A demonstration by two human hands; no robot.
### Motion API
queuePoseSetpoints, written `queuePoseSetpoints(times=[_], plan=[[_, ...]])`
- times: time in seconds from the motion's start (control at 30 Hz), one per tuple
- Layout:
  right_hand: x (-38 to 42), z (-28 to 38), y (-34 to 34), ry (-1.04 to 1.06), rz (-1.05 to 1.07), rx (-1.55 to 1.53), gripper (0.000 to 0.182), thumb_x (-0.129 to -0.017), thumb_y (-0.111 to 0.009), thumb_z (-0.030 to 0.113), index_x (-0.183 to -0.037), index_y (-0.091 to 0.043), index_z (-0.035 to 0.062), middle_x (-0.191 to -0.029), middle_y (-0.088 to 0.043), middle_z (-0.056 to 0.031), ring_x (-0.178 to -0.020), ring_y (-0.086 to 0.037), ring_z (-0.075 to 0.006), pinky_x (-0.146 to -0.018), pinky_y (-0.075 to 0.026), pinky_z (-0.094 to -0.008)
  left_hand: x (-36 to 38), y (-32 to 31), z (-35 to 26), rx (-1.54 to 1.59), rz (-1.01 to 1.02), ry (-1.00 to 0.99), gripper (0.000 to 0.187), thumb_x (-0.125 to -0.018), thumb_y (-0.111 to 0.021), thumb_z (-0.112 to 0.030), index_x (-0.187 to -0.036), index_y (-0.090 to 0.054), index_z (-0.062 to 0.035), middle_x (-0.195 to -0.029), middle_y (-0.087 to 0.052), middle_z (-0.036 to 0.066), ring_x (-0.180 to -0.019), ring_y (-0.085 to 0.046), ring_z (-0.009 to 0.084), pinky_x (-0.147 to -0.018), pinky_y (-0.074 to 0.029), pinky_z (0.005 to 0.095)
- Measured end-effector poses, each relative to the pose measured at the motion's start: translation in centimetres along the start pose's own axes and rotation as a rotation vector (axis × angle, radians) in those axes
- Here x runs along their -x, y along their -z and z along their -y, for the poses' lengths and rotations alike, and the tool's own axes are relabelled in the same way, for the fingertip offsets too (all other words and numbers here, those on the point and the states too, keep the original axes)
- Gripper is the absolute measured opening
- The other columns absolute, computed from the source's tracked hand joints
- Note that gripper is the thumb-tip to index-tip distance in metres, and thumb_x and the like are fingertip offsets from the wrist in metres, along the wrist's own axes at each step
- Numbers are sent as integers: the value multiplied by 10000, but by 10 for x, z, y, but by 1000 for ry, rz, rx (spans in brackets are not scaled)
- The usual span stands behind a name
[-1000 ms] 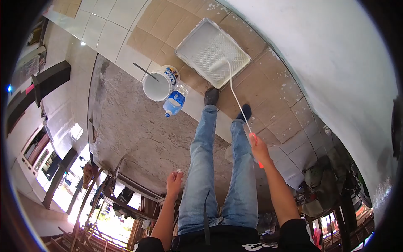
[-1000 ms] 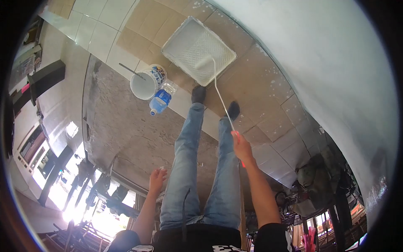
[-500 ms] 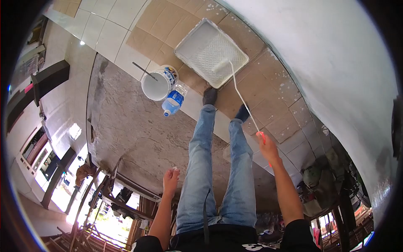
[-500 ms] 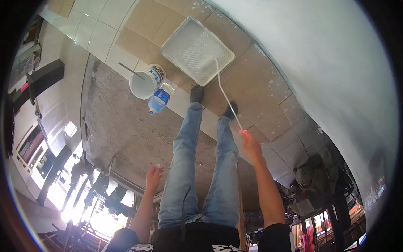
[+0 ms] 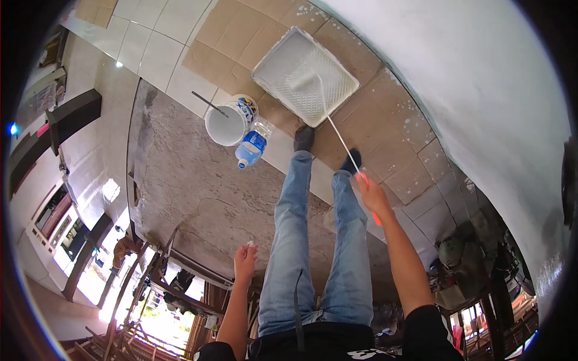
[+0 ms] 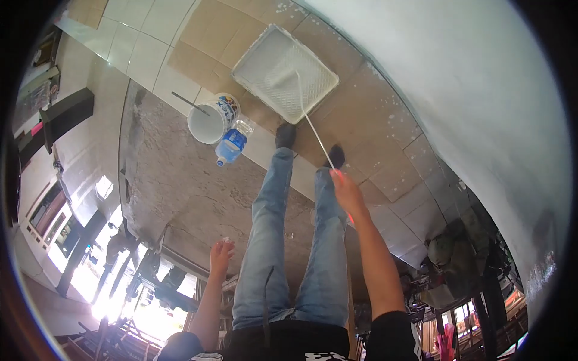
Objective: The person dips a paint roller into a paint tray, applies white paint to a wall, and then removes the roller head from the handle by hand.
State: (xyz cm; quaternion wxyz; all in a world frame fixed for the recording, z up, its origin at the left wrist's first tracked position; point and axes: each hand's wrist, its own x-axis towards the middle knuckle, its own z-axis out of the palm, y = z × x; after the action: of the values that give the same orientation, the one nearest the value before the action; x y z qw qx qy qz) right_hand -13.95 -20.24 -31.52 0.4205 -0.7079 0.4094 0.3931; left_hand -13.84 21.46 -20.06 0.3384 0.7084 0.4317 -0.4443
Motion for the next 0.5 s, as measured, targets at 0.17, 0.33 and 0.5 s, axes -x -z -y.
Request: queuePoseSetpoints(times=[0.17, 0.33, 0.5], plan=[[32, -73, -8, -159, 7, 166, 538, -963, -343, 519, -1172, -597, 93, -1078, -618, -239, -1059, -555, -422, -871, -443, -461, 0, -5, 6, 52, -11, -6, 254, -931, -554, -269, -1053, -596, -50, -989, -654, 29, -914, -596, 116, -740, -468, 262], [-4, 1, -15, -57, 28, -21, 594, -951, -338, 555, -1156, -593, 61, -1065, -614, -259, -1049, -555, -434, -872, -441, -467, 3, -14, 2, 61, -13, 6, 263, -931, -551, -265, -1069, -595, -46, -989, -653, 33, -919, -598, 118, -753, -469, 263], [-35, 19, -29, -106, 32, 101, 580, -944, -348, 571, -1189, -589, 104, -1067, -618, -245, -1050, -559, -427, -871, -444, -458, 5, -2, -1, 32, 5, 0, 296, -926, -554, -270, -1108, -560, -37, -1062, -640, 80, -991, -593, 166, -791, -479, 298]])
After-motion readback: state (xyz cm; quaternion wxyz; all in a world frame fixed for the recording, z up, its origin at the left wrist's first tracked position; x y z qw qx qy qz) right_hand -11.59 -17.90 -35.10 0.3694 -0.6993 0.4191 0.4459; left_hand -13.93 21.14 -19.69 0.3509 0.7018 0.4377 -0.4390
